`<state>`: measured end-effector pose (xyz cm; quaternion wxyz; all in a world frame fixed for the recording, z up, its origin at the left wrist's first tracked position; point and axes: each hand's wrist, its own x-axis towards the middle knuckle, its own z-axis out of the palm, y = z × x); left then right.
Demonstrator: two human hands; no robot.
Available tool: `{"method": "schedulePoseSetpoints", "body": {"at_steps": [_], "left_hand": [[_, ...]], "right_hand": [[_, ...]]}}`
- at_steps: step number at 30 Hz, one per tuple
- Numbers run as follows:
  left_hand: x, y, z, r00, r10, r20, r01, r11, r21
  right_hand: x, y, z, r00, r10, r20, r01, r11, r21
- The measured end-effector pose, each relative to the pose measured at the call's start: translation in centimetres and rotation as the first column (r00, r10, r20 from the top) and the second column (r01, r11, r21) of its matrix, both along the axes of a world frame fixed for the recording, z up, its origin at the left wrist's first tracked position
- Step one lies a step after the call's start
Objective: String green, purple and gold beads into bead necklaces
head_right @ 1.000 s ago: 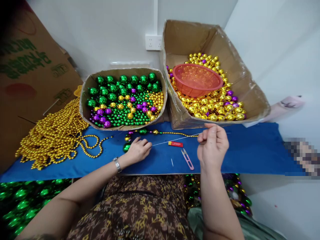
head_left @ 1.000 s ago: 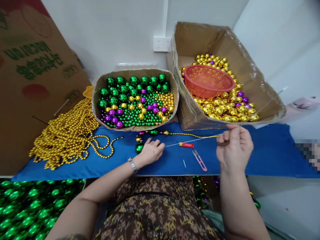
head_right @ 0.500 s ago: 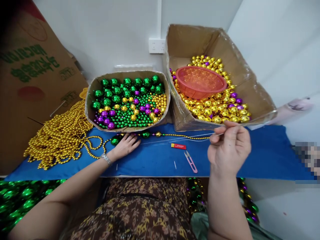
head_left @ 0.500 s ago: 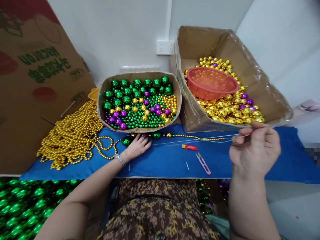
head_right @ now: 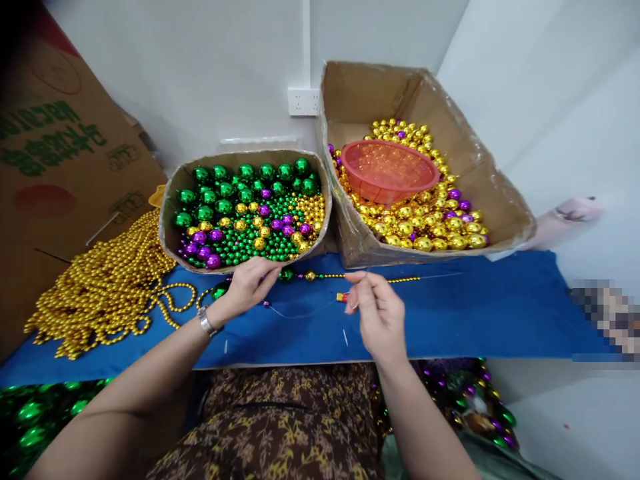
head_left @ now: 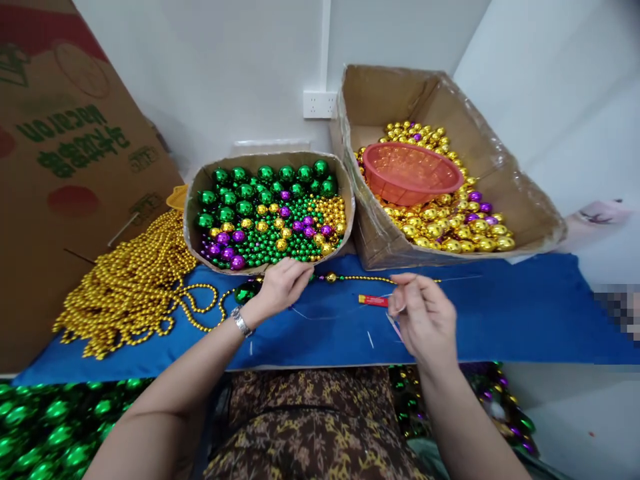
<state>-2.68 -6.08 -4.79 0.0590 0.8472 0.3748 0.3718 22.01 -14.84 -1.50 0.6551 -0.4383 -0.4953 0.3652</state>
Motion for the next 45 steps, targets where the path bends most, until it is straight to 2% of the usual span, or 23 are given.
{"method": "schedulePoseSetpoints", "body": {"at_steps": [3,5,8,10,13,16,23,26,29,31,33,35,37,39,42,45], "left_hand": [[1.3,2.4,1.7,0.98,0.082,0.18,-0.046,0.98,-0.195],[2.2,3.0,2.3,0.964,0.058,0.258,0.047,0.922,-0.384],[3.7,2.1,2.3,0.924,-0.022,0.382,0.254,0.782,-0.569],[4.6,0.7,2.0,0.907,-0.007,0.42,0.289,0.737,-0.611],[5.6,-1.2,1.3,0.918,-0.018,0.395,0.256,0.788,-0.559],[6.2,-2.4,0.7,0.924,-0.091,0.37,0.274,0.833,-0.481],[6.9,-3.9,-0.5,0.934,-0.116,0.337,0.267,0.855,-0.446],[6.2,-3.3,0.1,0.935,-0.121,0.334,0.266,0.863,-0.43],[5.1,-1.1,1.9,0.94,-0.139,0.312,0.264,0.876,-0.404],[4.4,1.4,3.2,0.961,-0.118,0.25,0.208,0.904,-0.372],[3.7,4.7,4.1,0.988,-0.042,0.15,0.089,0.943,-0.322],[2.9,8.8,4.8,0.994,0.1,0.035,-0.086,0.954,-0.288],[2.3,12.8,5.3,0.959,0.271,-0.085,-0.284,0.927,-0.244],[1.7,16.2,5.6,0.899,0.375,-0.226,-0.419,0.887,-0.195],[1.1,19.6,5.4,0.815,0.43,-0.387,-0.498,0.863,-0.09],[1.3,21.6,4.8,0.761,0.397,-0.514,-0.514,0.851,-0.104]], "right_hand": [[-0.5,0.1,-2.2,0.997,0.064,0.053,-0.06,0.995,-0.08],[-0.9,0.5,-3.0,0.995,0.081,0.062,-0.074,0.992,-0.107],[-1.3,1.5,-3.3,0.996,0.085,0.026,-0.082,0.99,-0.117],[-1.6,2.4,-3.2,0.996,0.073,-0.05,-0.078,0.989,-0.122],[-1.7,3.4,-3.1,0.99,0.053,-0.127,-0.072,0.986,-0.149],[-1.9,3.7,-3.3,0.995,0.063,-0.077,-0.074,0.985,-0.154],[-2.5,3.6,-2.8,0.994,0.046,0.103,-0.038,0.996,-0.082],[-2.4,3.3,-2.8,0.982,0.05,0.185,-0.036,0.996,-0.076],[-2.0,3.0,-3.3,0.977,0.019,0.212,-0.005,0.998,-0.067],[-1.7,2.8,-3.8,0.973,-0.001,0.232,0.016,0.998,-0.062],[-1.5,2.5,-4.3,0.963,-0.001,0.271,0.019,0.998,-0.063],[-1.3,2.2,-4.6,0.948,0.007,0.319,0.015,0.998,-0.066],[-1.2,1.9,-4.8,0.932,0.015,0.361,0.013,0.997,-0.075],[-1.0,1.6,-5.0,0.921,0.015,0.39,0.023,0.996,-0.091],[-0.6,1.2,-5.3,0.912,-0.001,0.41,0.056,0.991,-0.122],[-0.4,1.2,-5.6,0.911,0.006,0.412,0.066,0.985,-0.16]]}}
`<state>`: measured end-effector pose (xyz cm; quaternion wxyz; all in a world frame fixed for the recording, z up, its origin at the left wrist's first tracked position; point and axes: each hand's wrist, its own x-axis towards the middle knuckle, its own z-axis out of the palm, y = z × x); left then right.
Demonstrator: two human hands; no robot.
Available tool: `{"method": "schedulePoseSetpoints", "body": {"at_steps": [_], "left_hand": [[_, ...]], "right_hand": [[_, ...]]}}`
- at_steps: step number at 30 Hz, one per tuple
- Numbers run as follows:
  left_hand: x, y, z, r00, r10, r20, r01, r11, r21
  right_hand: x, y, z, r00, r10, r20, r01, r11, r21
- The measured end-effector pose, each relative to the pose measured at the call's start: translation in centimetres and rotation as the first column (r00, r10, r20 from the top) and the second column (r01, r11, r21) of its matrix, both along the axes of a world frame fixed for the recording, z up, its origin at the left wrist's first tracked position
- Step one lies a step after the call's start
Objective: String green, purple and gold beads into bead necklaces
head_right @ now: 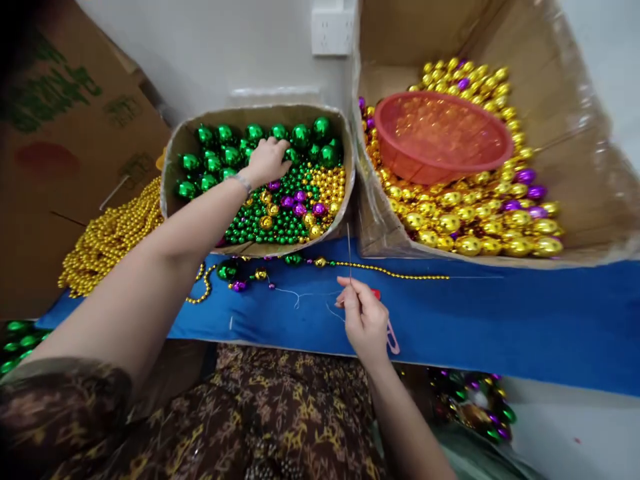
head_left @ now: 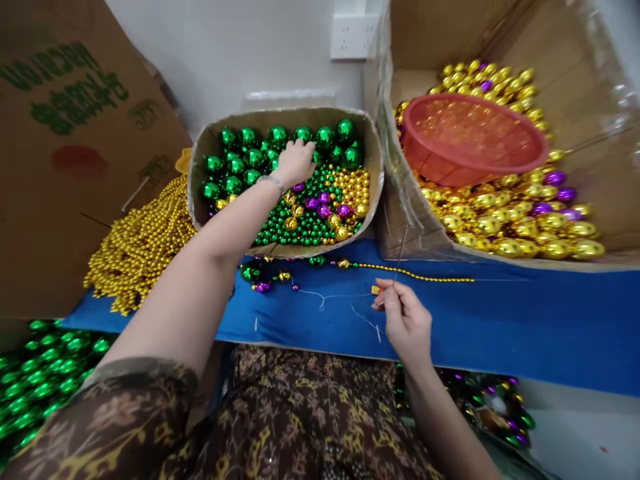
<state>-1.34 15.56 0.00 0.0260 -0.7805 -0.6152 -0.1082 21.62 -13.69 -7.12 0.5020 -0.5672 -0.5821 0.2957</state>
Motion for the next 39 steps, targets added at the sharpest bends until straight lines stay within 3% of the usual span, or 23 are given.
{"method": "schedulePoseSetpoints", "body": {"at_steps": [4,9,11,13,14,15,17,18,19,21,24,31,39], "left_hand": [[1.4,1.9,-0.5,0.996,0.021,-0.086,-0.029,0.995,-0.096],[2.7,3.1,-0.4,0.996,0.065,-0.059,-0.072,0.989,-0.132],[2.6,2.7,0.0,0.996,0.082,0.035,-0.077,0.991,-0.11],[1.9,1.2,0.4,0.964,0.063,0.257,-0.054,0.998,-0.042],[1.5,0.0,0.7,0.908,0.04,0.418,-0.039,0.999,-0.011],[1.0,-1.5,0.9,0.804,0.018,0.594,-0.017,1.0,-0.007],[0.1,-4.9,1.1,0.469,0.029,0.883,0.099,0.991,-0.085],[-0.3,-6.8,1.0,0.31,0.083,0.947,0.182,0.973,-0.144],[-0.6,-8.7,0.8,0.179,0.141,0.974,0.253,0.95,-0.184],[-1.0,-12.0,0.2,-0.002,0.256,0.967,0.323,0.915,-0.242],[-1.5,-15.6,-0.9,-0.144,0.345,0.928,0.336,0.899,-0.282],[-3.6,-19.6,-1.8,-0.203,0.301,0.932,0.445,0.876,-0.185],[-4.6,-21.1,-2.3,-0.175,0.301,0.937,0.466,0.864,-0.19]], "right_hand": [[-0.3,0.4,-0.1,0.999,0.03,0.019,-0.029,0.999,-0.039],[-0.8,1.2,0.0,0.996,0.062,0.061,-0.061,0.998,-0.025],[-1.0,1.5,0.0,0.994,0.073,0.086,-0.072,0.997,-0.012],[-1.2,1.6,-0.1,0.99,0.083,0.11,-0.085,0.996,0.012],[-1.4,1.7,-0.1,0.988,0.093,0.123,-0.096,0.995,0.023],[-1.7,1.7,-0.1,0.985,0.105,0.136,-0.11,0.993,0.035],[-2.3,1.7,-0.1,0.978,0.126,0.166,-0.137,0.989,0.062],[-2.7,1.6,-0.1,0.974,0.134,0.184,-0.15,0.986,0.077],[-3.1,1.5,-0.1,0.969,0.141,0.203,-0.162,0.982,0.092],[-3.8,1.3,-0.1,0.957,0.157,0.245,-0.192,0.973,0.125],[-4.5,1.0,-0.2,0.934,0.189,0.302,-0.25,0.951,0.18],[-4.0,0.7,0.1,0.892,0.11,0.439,-0.253,0.925,0.283],[-3.7,0.7,0.4,0.791,0.072,0.608,-0.288,0.92,0.267]]}}
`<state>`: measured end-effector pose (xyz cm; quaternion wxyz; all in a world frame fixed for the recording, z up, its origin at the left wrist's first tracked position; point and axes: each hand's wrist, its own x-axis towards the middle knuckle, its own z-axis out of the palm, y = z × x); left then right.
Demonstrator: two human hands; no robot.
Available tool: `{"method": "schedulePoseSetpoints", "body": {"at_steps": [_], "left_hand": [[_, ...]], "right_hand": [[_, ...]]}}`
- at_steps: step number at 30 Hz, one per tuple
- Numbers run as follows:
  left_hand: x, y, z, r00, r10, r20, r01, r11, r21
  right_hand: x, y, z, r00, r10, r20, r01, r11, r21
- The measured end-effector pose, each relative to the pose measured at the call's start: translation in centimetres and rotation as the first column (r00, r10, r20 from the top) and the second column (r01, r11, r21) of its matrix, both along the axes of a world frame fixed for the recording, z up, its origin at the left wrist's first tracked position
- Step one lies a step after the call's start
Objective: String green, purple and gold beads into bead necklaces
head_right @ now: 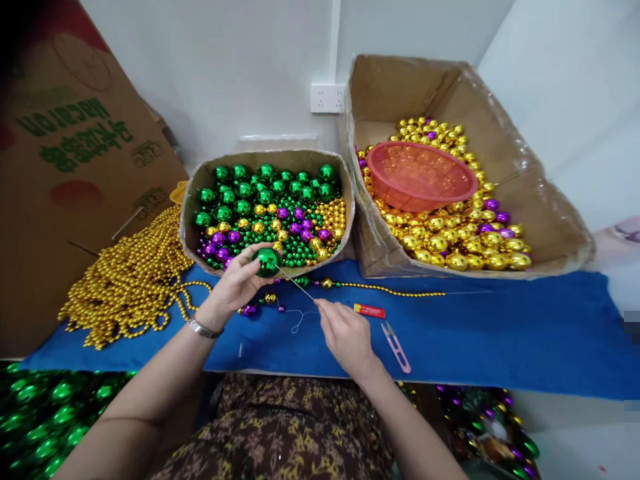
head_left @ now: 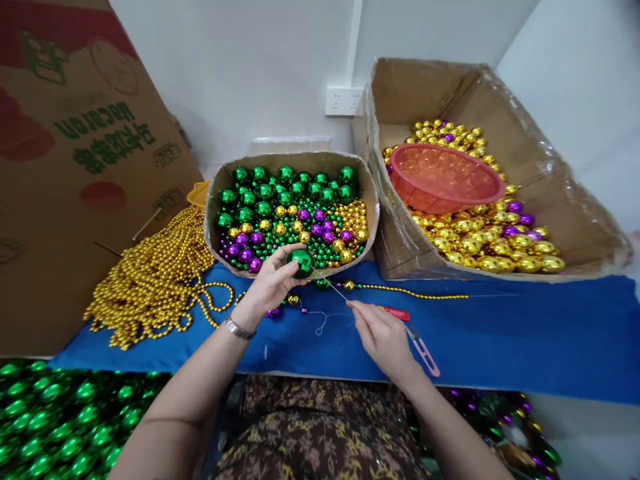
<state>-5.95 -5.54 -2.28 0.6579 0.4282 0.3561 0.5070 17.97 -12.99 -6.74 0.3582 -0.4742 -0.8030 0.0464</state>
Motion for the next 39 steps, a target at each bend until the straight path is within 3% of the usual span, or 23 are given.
{"method": "schedulePoseSetpoints", "body": {"at_steps": [4,9,11,16,22,31,36,39], "left_hand": [[-0.2,-0.4,-0.2,0.988,0.012,-0.152,0.005,0.994,0.107],[0.8,-1.4,-0.6,0.898,0.091,-0.432,0.06,0.945,0.323],[1.5,-1.8,-1.1,0.898,0.122,-0.422,0.023,0.946,0.323],[2.7,-2.7,-2.4,0.951,0.072,-0.3,-0.016,0.983,0.185],[2.8,-3.4,-3.4,0.955,0.119,-0.27,-0.063,0.976,0.21],[3.5,-4.4,-4.2,0.96,0.128,-0.248,-0.072,0.972,0.222],[3.3,-4.4,-3.5,0.972,-0.025,-0.232,0.08,0.97,0.23],[2.4,-2.5,-2.2,0.966,0.067,-0.249,0.001,0.964,0.264]], "right_hand": [[0.4,-0.1,0.0,0.991,-0.037,0.129,0.033,0.999,0.031],[0.4,0.0,-0.2,0.968,-0.068,0.241,0.053,0.996,0.071],[0.2,0.0,-0.5,0.979,-0.039,0.2,0.029,0.998,0.052],[0.2,-0.3,-1.6,0.997,0.024,0.079,-0.022,1.0,-0.02],[0.2,-0.6,-2.7,0.991,-0.011,0.135,0.007,1.0,0.031],[-0.3,-0.7,-2.8,0.989,0.001,0.15,-0.009,0.999,0.05],[-0.1,-0.9,-2.1,0.999,0.019,0.034,-0.018,0.999,-0.03],[0.4,-1.0,-1.5,1.0,-0.019,-0.002,0.019,0.999,-0.025]]}}
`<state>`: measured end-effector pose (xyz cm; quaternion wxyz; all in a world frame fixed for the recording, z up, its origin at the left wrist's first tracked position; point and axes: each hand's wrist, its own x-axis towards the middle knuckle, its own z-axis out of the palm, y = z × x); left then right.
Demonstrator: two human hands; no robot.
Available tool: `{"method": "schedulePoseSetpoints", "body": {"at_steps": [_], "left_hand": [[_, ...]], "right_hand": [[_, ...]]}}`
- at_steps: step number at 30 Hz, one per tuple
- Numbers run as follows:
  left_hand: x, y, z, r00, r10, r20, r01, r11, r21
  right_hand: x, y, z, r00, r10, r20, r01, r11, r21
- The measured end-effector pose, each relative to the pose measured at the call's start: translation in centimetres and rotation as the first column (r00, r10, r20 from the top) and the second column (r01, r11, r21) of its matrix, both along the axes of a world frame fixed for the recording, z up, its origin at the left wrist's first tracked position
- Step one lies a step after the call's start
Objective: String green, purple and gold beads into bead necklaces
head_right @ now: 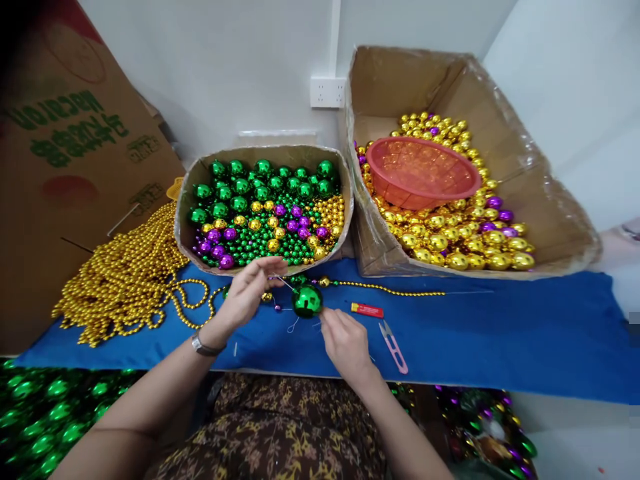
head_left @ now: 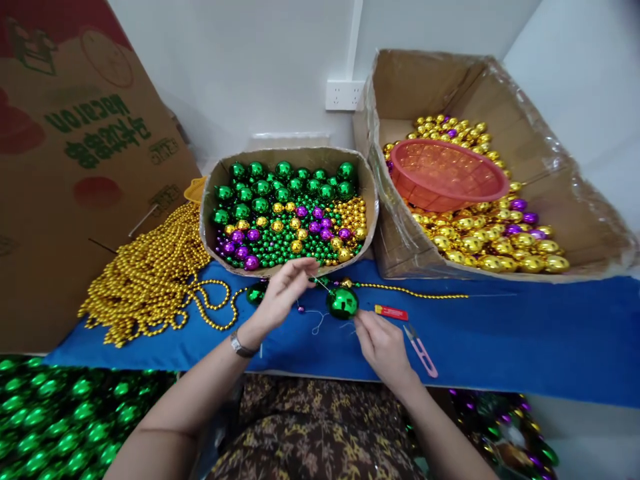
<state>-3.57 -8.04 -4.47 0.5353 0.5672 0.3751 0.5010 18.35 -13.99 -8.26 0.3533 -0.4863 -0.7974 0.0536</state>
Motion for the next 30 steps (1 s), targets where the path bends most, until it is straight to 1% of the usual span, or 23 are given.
{"method": "schedulePoseSetpoints", "body": {"at_steps": [1,2,3,4,6,8,11,13,15,17,19,21,23,26,30], "left_hand": [[-0.2,1.0,0.4,0.998,0.04,-0.054,-0.039,0.999,0.015],[-0.3,2.1,0.8,0.988,0.068,-0.139,-0.063,0.997,0.043],[-0.2,3.2,1.1,0.965,0.086,-0.249,-0.065,0.994,0.09],[0.0,4.5,1.3,0.925,0.099,-0.367,-0.047,0.988,0.149],[1.0,7.0,1.4,0.815,0.14,-0.563,0.022,0.962,0.271],[2.5,9.4,1.2,0.705,0.195,-0.682,0.11,0.919,0.377],[5.2,12.2,0.7,0.57,0.272,-0.775,0.276,0.825,0.493],[6.7,13.4,0.4,0.493,0.305,-0.815,0.383,0.765,0.518],[7.8,14.1,0.2,0.411,0.309,-0.858,0.454,0.746,0.487],[8.4,14.3,0.1,0.33,0.299,-0.895,0.496,0.752,0.434],[8.4,14.3,0.1,0.276,0.285,-0.918,0.528,0.753,0.393],[8.0,14.1,0.2,0.237,0.284,-0.929,0.562,0.74,0.37],[7.2,13.7,0.3,0.189,0.299,-0.935,0.596,0.722,0.352],[5.2,13.0,0.3,0.126,0.339,-0.932,0.65,0.682,0.336],[1.7,12.3,1.0,0.127,0.41,-0.903,0.682,0.626,0.379]], "right_hand": [[0.1,0.0,0.1,1.0,-0.01,-0.013,0.01,1.0,0.004],[0.2,-0.1,0.2,0.999,-0.018,-0.029,0.018,1.0,0.005],[0.2,-0.1,0.3,0.998,-0.026,-0.049,0.026,1.0,0.001],[0.2,-0.1,0.3,0.997,-0.034,-0.072,0.034,0.999,-0.003],[0.1,-0.1,0.4,0.992,-0.04,-0.117,0.04,0.999,-0.002],[0.0,0.0,0.4,0.988,-0.039,-0.15,0.041,0.999,0.007],[0.0,0.2,0.4,0.985,-0.037,-0.171,0.039,0.999,0.014],[0.0,0.3,0.4,0.984,-0.041,-0.173,0.044,0.999,0.011],[0.1,0.3,0.3,0.985,-0.045,-0.168,0.047,0.999,0.007],[0.2,0.2,0.1,0.985,-0.049,-0.165,0.05,0.999,0.004],[0.2,0.2,-0.1,0.985,-0.048,-0.168,0.049,0.999,0.001],[0.2,0.1,-0.3,0.984,-0.047,-0.173,0.047,0.999,-0.005],[0.3,0.2,-0.3,0.983,-0.047,-0.177,0.046,0.999,-0.008],[0.5,0.2,-0.4,0.983,-0.054,-0.178,0.054,0.999,-0.008],[0.8,0.2,-0.5,0.98,-0.065,-0.187,0.064,0.998,-0.013]]}}
